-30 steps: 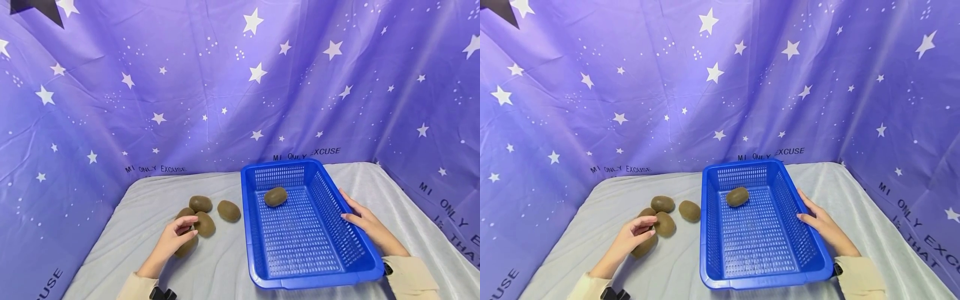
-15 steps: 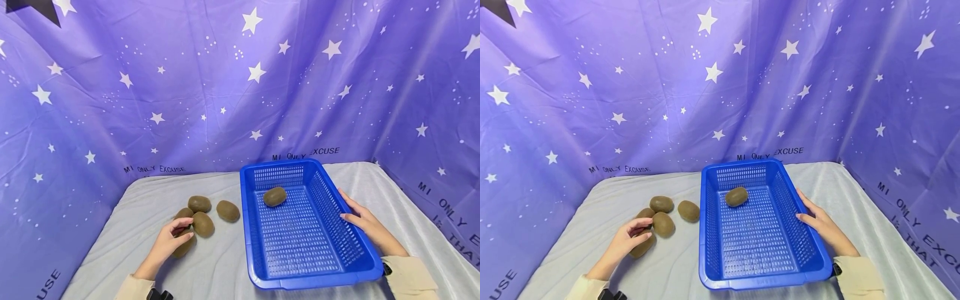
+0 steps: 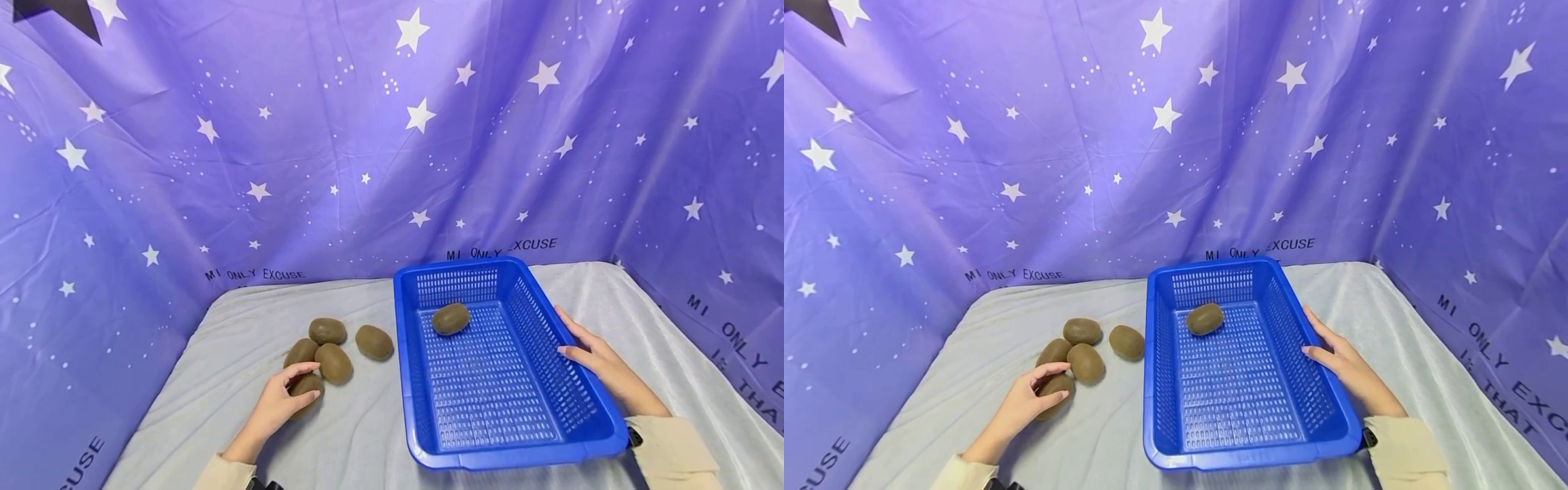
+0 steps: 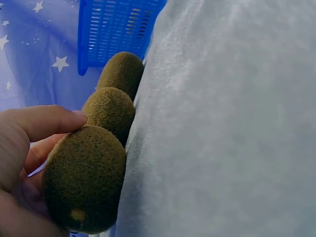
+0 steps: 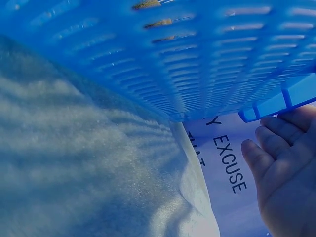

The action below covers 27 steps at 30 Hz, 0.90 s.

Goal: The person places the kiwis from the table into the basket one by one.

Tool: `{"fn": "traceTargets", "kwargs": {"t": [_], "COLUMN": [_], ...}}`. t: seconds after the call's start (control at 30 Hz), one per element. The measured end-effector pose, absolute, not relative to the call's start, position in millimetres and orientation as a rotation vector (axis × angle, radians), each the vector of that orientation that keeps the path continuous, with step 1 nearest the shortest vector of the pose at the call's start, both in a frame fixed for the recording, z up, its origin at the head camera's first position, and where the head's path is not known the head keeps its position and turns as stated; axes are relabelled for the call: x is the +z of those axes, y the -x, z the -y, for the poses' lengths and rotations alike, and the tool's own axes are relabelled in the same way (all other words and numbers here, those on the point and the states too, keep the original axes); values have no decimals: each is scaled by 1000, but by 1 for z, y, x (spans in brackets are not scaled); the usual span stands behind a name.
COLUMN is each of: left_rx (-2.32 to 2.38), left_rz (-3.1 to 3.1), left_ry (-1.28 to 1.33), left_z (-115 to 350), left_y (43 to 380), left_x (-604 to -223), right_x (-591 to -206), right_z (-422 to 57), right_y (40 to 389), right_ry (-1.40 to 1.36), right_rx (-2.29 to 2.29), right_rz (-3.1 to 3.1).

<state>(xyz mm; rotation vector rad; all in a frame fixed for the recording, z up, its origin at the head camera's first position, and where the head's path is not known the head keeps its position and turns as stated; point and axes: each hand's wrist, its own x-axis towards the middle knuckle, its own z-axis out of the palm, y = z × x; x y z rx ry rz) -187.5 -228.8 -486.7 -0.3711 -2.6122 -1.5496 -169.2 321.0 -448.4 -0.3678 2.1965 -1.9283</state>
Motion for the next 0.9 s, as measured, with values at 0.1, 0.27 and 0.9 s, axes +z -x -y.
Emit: {"fn": "traceTargets", "kwargs": {"t": [0.1,0.27,0.9], "left_rx": [-1529,-1478,-1427], "left_rz": [2616,2638,2652], "left_ry": [387,432,321], "left_z": [229,230,223], "left_y": [186,183,181], "left_x": [-488,-488,-481], "right_x": [-449,-449,-449], "right_z": [-321,-321,-322], "right_y": [170,170,170], "right_ry": [375,358,380], "right_rx": [-1900,-1892,-1897], "right_rz": [-2244,-2240,-2261]}}
